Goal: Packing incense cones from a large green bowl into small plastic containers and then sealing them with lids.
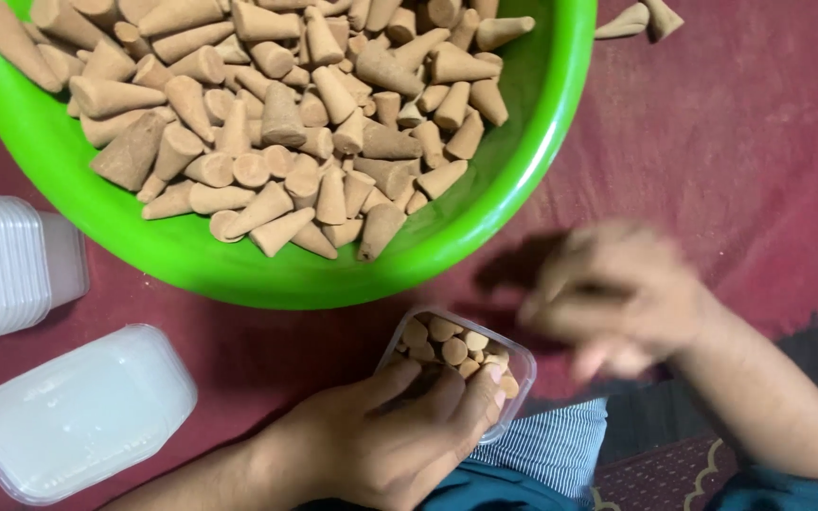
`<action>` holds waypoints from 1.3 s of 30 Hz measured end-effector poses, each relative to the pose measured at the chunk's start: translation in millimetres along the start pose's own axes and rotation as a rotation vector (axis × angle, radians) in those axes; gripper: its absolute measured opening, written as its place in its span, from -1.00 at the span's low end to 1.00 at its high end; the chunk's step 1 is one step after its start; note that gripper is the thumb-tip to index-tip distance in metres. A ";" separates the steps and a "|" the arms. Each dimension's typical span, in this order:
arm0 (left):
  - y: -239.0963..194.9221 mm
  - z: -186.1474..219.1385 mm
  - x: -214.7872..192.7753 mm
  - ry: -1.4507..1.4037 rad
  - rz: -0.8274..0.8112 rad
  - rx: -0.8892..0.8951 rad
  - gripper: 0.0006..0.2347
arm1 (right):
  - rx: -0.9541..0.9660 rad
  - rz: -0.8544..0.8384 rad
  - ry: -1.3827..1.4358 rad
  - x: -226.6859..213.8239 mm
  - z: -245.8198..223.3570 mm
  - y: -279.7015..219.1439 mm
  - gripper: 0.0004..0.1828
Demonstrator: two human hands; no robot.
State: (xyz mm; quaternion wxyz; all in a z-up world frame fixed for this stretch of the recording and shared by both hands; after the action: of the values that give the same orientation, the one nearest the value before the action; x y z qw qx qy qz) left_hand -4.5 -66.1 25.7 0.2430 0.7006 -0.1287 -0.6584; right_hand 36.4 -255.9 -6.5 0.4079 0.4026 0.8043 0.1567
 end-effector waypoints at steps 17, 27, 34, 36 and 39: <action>1.8 -9.4 6.7 -0.006 -0.004 -0.228 -0.70 | 0.461 0.299 -0.895 -72.2 53.4 -4.3 -0.68; 3.8 -10.0 7.9 -0.181 0.010 -0.289 -0.71 | 0.613 0.204 -0.855 -73.2 75.2 -15.8 -0.64; 4.9 -11.7 7.0 -0.297 0.032 -0.306 -0.77 | 0.446 0.330 -0.866 -81.6 66.4 -21.5 -0.84; 4.5 -11.8 7.6 -0.308 0.036 -0.304 -0.78 | 0.443 0.345 -0.897 -85.2 60.4 -24.4 -0.85; 2.6 -11.1 10.2 -0.300 0.024 -0.301 -0.76 | 0.317 0.427 -0.858 -82.9 37.2 -19.0 -0.78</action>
State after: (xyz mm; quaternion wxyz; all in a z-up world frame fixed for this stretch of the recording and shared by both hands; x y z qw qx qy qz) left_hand 7.8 -71.5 18.3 0.3307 0.5491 -0.0721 -0.7641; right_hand 84.0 -335.0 3.4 0.5946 0.6432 0.4777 -0.0672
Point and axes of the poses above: each hand's wrist, its own y-axis towards the middle knuckle, its own x-axis out of the palm, z = x × y, the point moved 6 cm from there along y, towards the middle knuckle, and after that the axes turned 4 degrees about z, right-handed, at the moved point
